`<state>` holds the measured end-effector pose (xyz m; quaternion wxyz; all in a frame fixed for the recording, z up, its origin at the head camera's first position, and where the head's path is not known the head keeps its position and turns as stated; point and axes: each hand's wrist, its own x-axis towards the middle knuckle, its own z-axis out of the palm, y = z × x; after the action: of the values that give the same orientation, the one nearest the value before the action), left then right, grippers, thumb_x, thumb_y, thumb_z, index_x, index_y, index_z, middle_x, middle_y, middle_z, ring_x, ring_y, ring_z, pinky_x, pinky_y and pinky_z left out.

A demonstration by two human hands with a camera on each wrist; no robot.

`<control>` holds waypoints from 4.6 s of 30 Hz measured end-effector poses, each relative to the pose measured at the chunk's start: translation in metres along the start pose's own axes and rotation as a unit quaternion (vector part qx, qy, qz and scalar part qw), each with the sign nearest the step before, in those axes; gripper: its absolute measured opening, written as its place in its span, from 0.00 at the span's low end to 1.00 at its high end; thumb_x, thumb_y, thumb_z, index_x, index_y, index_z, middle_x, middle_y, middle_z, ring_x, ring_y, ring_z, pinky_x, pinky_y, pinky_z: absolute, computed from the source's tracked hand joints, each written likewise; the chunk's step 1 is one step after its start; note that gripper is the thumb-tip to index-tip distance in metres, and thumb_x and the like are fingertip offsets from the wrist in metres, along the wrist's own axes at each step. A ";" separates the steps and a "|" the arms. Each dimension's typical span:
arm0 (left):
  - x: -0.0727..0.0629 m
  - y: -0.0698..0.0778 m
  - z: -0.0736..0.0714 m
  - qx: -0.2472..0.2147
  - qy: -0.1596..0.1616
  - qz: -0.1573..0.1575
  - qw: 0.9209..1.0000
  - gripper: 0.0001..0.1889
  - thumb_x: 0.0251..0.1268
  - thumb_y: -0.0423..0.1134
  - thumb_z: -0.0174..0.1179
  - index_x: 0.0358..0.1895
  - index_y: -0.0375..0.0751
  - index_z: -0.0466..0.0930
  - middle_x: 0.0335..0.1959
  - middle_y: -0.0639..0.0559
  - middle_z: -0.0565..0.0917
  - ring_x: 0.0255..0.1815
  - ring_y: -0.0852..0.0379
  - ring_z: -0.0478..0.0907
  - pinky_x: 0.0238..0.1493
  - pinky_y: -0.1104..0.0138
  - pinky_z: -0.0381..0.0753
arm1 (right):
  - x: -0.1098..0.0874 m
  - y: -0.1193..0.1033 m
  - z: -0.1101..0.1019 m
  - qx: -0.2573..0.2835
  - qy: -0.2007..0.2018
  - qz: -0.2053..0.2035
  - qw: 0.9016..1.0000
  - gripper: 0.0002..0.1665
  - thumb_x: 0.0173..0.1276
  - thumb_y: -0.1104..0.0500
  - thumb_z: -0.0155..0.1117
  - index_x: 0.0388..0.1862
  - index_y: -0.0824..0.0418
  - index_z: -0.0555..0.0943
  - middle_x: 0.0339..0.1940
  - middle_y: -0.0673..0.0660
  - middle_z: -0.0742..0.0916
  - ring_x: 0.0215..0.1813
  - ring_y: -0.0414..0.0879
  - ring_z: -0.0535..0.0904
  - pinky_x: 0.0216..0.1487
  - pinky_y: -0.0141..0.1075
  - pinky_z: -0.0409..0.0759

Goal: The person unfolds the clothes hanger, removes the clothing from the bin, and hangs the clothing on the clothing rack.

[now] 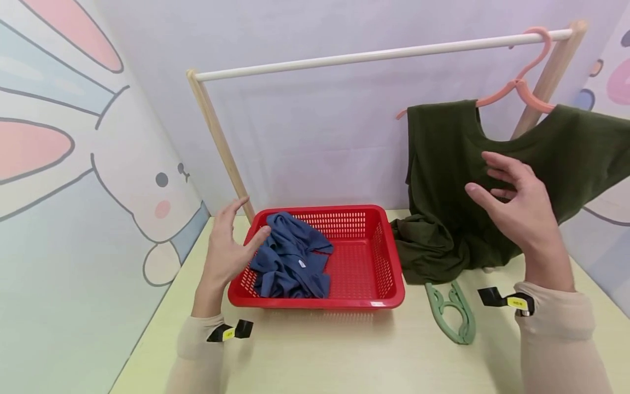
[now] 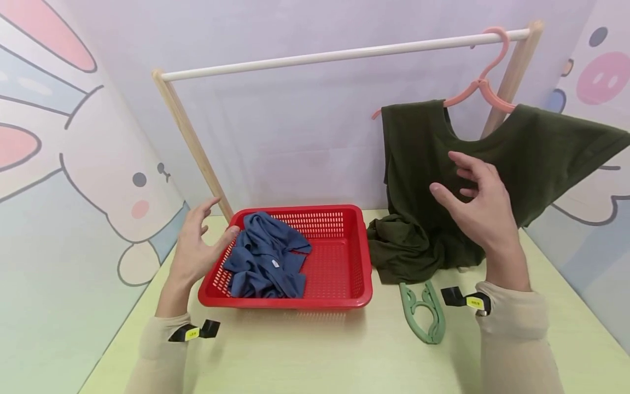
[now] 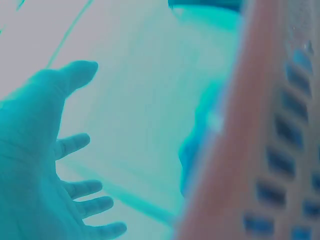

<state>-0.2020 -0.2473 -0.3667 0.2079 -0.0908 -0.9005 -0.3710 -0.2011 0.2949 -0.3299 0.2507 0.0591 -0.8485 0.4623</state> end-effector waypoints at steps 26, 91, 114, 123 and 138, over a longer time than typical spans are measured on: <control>-0.004 0.062 0.028 0.070 -0.008 0.105 0.992 0.55 0.62 0.72 0.68 0.92 0.67 0.54 0.95 0.48 0.44 0.93 0.37 0.46 0.78 0.22 0.59 | -0.018 -0.039 0.049 -0.092 -0.074 -0.063 0.991 0.68 0.66 0.43 0.77 0.95 0.35 0.45 0.95 0.59 0.41 0.93 0.62 0.33 0.78 0.86 0.32; 0.009 -0.059 0.011 0.076 -0.128 -0.090 0.985 0.26 0.87 0.42 0.57 0.81 0.43 0.69 0.66 0.28 0.84 0.59 0.34 0.86 0.55 0.41 0.91 | -0.081 0.024 0.006 -0.036 -0.148 0.019 0.988 0.60 0.78 0.56 0.77 0.95 0.43 0.49 0.79 0.71 0.74 0.62 0.14 0.70 0.54 0.11 0.74; 0.009 -0.060 0.014 0.057 -0.136 -0.110 0.983 0.26 0.89 0.44 0.54 0.82 0.46 0.67 0.65 0.29 0.85 0.60 0.35 0.87 0.57 0.42 0.91 | -0.129 0.066 0.027 -0.027 -0.213 0.096 0.972 0.59 0.77 0.51 0.79 0.93 0.59 0.52 0.77 0.73 0.75 0.71 0.72 0.80 0.52 0.24 0.84; 0.009 -0.059 0.015 0.054 -0.138 -0.113 0.982 0.26 0.89 0.44 0.54 0.82 0.47 0.66 0.65 0.29 0.85 0.60 0.35 0.87 0.58 0.41 0.90 | -0.144 0.078 0.036 -0.068 -0.225 0.107 0.966 0.54 0.72 0.44 0.83 0.83 0.67 0.65 0.72 0.73 0.80 0.68 0.73 0.82 0.53 0.21 0.79; 0.010 -0.057 0.015 0.052 -0.140 -0.119 0.982 0.26 0.89 0.44 0.54 0.82 0.47 0.66 0.63 0.30 0.85 0.58 0.37 0.87 0.56 0.43 0.91 | -0.156 0.085 0.049 -0.163 -0.217 0.049 0.961 0.65 0.50 0.37 0.95 0.72 0.75 0.73 0.66 0.69 0.73 0.61 0.63 0.78 0.53 0.34 0.78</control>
<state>-0.2336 -0.2770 -0.4079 0.0389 -0.0229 -0.9430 -0.3296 -0.1118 0.2824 -0.4908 0.0434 0.0748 -0.9483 0.3053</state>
